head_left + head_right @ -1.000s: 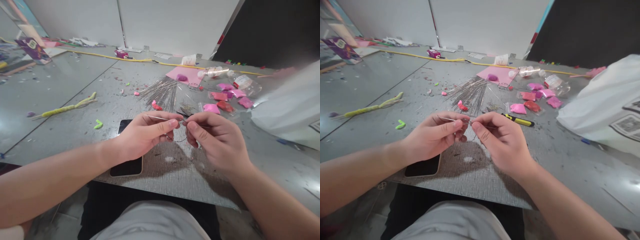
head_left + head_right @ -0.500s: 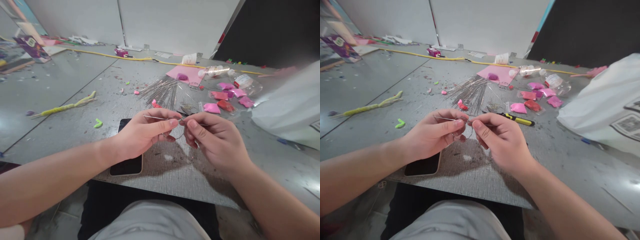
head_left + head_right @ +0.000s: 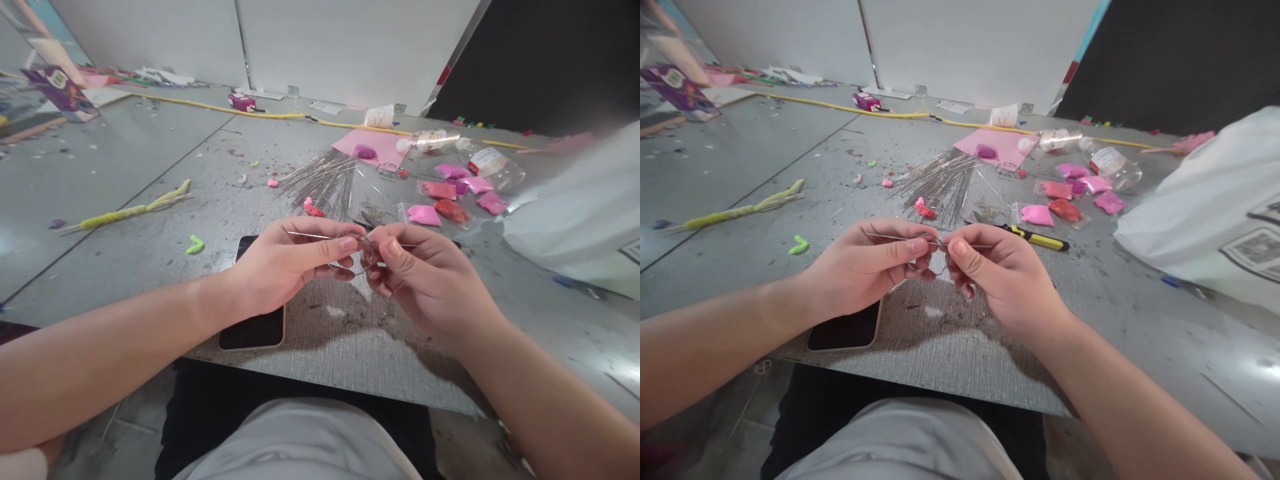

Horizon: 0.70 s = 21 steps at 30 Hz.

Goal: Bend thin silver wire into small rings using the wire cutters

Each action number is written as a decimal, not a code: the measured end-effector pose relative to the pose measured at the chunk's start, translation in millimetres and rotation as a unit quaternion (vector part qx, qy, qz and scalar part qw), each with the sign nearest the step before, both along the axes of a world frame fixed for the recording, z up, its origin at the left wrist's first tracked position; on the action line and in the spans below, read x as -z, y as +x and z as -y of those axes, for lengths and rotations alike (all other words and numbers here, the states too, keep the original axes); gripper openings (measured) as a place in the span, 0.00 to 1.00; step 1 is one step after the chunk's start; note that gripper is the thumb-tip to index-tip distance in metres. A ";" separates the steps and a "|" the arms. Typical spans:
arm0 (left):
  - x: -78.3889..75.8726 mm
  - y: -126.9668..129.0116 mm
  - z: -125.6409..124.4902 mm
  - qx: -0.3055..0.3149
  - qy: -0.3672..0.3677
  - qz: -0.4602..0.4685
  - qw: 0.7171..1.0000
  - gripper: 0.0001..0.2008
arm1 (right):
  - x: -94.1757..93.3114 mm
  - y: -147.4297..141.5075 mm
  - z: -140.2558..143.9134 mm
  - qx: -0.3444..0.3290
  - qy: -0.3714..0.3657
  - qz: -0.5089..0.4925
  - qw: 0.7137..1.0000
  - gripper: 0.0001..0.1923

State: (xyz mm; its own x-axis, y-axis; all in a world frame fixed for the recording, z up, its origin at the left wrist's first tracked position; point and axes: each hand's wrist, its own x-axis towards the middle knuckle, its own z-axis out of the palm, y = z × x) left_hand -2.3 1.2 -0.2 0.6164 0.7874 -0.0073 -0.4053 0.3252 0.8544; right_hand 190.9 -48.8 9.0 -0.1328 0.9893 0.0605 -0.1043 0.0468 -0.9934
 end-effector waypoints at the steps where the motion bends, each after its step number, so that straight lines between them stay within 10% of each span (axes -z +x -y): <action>1: -0.5 0.0 0.2 0.000 0.001 -0.005 1.000 0.06 | 0.2 0.2 -0.4 -0.003 -0.003 -0.006 1.000 0.14; 9: -3.7 -2.5 0.4 0.049 0.042 -0.001 0.998 0.06 | 3.4 2.0 -2.8 -0.123 -0.060 -0.099 0.986 0.18; 13: -3.1 -0.5 -1.0 -0.002 0.005 -0.011 1.000 0.05 | 3.1 -5.2 -0.4 0.078 0.025 0.012 0.997 0.19; 16: -2.2 2.5 -1.5 -0.046 -0.009 -0.018 0.999 0.06 | 4.6 -11.4 3.2 0.252 0.161 0.144 0.943 0.22; 21: -0.9 4.3 0.3 -0.073 -0.003 -0.018 0.997 0.08 | 10.4 -13.3 5.5 0.260 0.236 0.305 0.885 0.14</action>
